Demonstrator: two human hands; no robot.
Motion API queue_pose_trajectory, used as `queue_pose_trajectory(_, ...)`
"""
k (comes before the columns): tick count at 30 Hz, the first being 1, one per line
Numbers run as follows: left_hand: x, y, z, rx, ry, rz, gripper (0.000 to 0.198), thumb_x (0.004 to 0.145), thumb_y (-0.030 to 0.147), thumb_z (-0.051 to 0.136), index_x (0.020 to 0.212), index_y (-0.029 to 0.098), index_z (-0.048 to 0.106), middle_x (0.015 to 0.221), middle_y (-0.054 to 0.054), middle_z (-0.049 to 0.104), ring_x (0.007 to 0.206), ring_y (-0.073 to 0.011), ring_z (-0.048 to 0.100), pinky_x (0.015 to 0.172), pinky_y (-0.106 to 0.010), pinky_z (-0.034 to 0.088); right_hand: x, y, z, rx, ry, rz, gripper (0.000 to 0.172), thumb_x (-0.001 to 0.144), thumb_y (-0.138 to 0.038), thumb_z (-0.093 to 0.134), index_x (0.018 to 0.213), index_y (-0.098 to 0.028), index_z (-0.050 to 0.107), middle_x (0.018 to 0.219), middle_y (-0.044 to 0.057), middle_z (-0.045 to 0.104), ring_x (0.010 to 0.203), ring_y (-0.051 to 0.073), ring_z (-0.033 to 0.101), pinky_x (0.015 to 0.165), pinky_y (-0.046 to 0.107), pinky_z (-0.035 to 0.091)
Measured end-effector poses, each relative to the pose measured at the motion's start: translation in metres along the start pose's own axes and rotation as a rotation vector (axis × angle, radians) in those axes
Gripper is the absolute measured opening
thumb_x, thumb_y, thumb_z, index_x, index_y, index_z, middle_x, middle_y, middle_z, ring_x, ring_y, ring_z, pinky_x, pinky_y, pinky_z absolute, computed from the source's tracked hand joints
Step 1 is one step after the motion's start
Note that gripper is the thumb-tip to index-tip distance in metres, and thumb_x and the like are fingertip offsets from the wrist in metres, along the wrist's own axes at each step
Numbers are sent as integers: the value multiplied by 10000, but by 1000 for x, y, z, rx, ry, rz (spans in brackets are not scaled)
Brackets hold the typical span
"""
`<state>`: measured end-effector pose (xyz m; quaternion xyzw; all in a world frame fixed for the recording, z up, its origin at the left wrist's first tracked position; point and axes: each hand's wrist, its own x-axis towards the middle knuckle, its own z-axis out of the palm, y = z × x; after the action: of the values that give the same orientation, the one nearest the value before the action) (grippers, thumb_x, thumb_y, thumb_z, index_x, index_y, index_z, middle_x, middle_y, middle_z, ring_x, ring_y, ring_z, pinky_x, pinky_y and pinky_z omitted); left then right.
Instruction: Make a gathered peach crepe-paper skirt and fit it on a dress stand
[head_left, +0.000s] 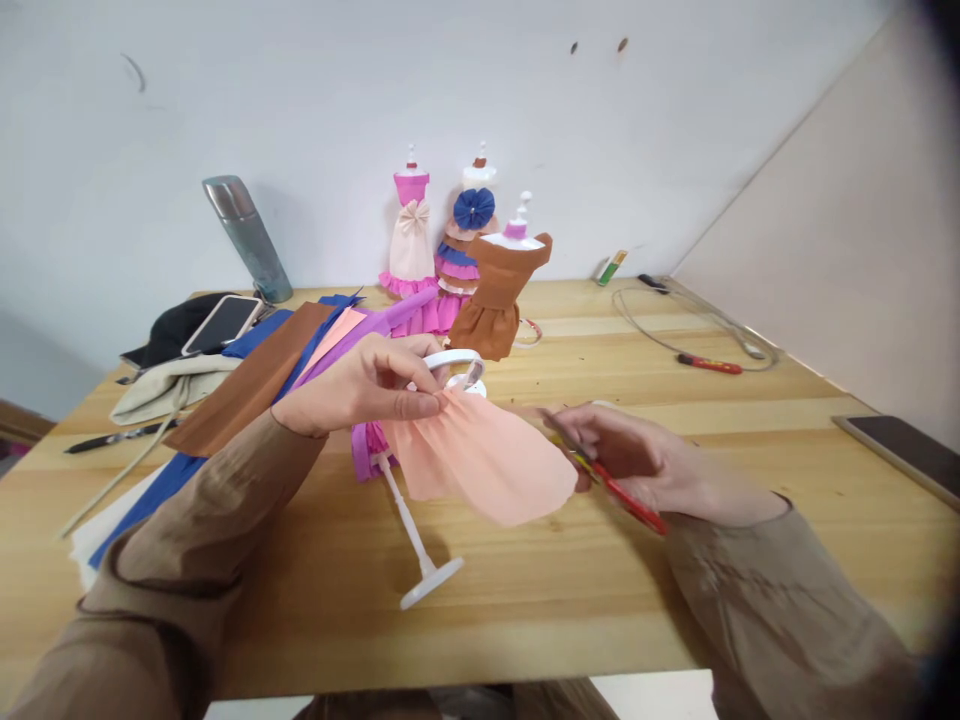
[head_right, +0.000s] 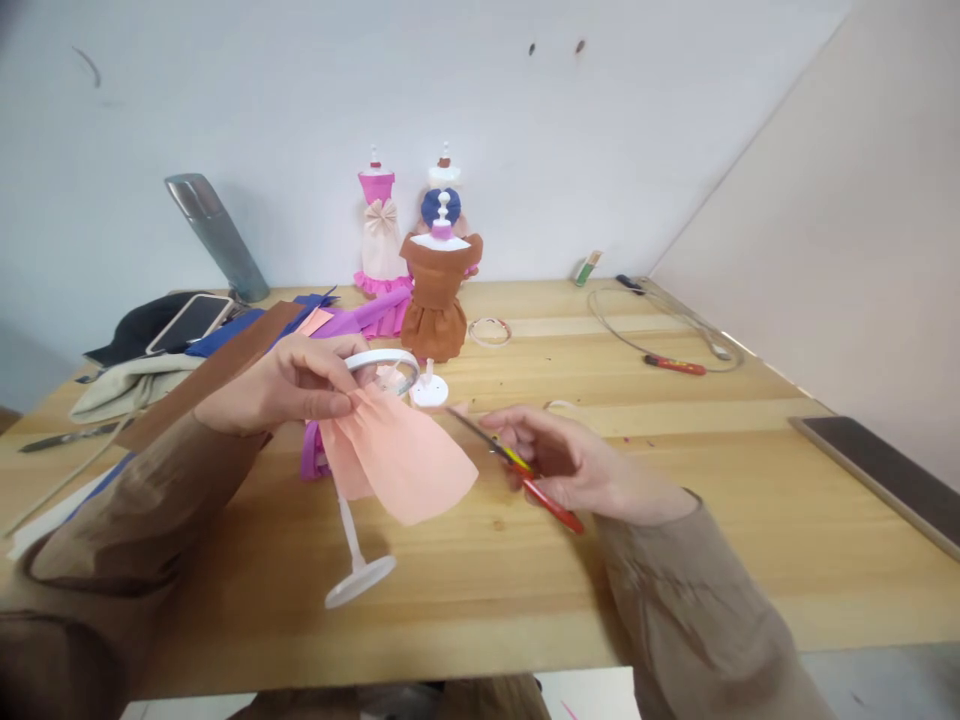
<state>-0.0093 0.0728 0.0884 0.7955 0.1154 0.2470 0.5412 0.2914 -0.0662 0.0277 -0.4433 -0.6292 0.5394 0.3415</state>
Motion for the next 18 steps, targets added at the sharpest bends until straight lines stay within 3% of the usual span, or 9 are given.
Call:
queue_pose_trajectory(3, 2, -3, 3, -4, -23, 19, 131, 806, 269, 759, 725, 170, 784, 849, -64, 626, 885, -191, 596, 827, -351, 487, 0, 6, 0, 55, -50, -55, 644, 787, -442, 757, 1358, -280, 507, 1244, 113, 585, 972, 198, 632, 797, 292, 527)
queue_pose_trajectory(6, 4, -7, 7, -24, -29, 47, 99, 807, 232, 756, 743, 163, 787, 842, -59, 617, 841, -168, 584, 778, -316, 486, 6, 10, 6, 78, -86, -114, 557, 805, -479, 733, 1274, -245, 545, 1084, 81, 602, 911, 173, 602, 759, 255, 499)
queue_pose_trajectory(9, 6, -11, 11, -66, -45, 82, 51, 795, 188, 764, 756, 168, 790, 819, -48, 609, 818, -152, 577, 734, -285, 477, 14, 11, 12, 134, -160, -178, 618, 746, -624, 726, 1194, -217, 597, 992, 52, 579, 906, 173, 559, 804, 265, 476)
queue_pose_trajectory(14, 7, -16, 15, -118, -80, 71, 62, 807, 151, 750, 774, 182, 793, 796, -34, 594, 786, -128, 565, 693, -259, 456, 24, 10, 21, 187, -242, -264, 699, 829, -708, 571, 1304, -196, 567, 1092, 86, 611, 952, 188, 586, 901, 313, 469)
queue_pose_trajectory(18, 8, -18, 18, -112, -89, 56, 74, 811, 148, 745, 757, 175, 788, 782, -28, 579, 781, -122, 554, 699, -256, 449, 28, 5, 25, 33, -258, -244, 736, 853, -743, 493, 1285, -155, 587, 1114, 102, 659, 1014, 217, 621, 892, 326, 498)
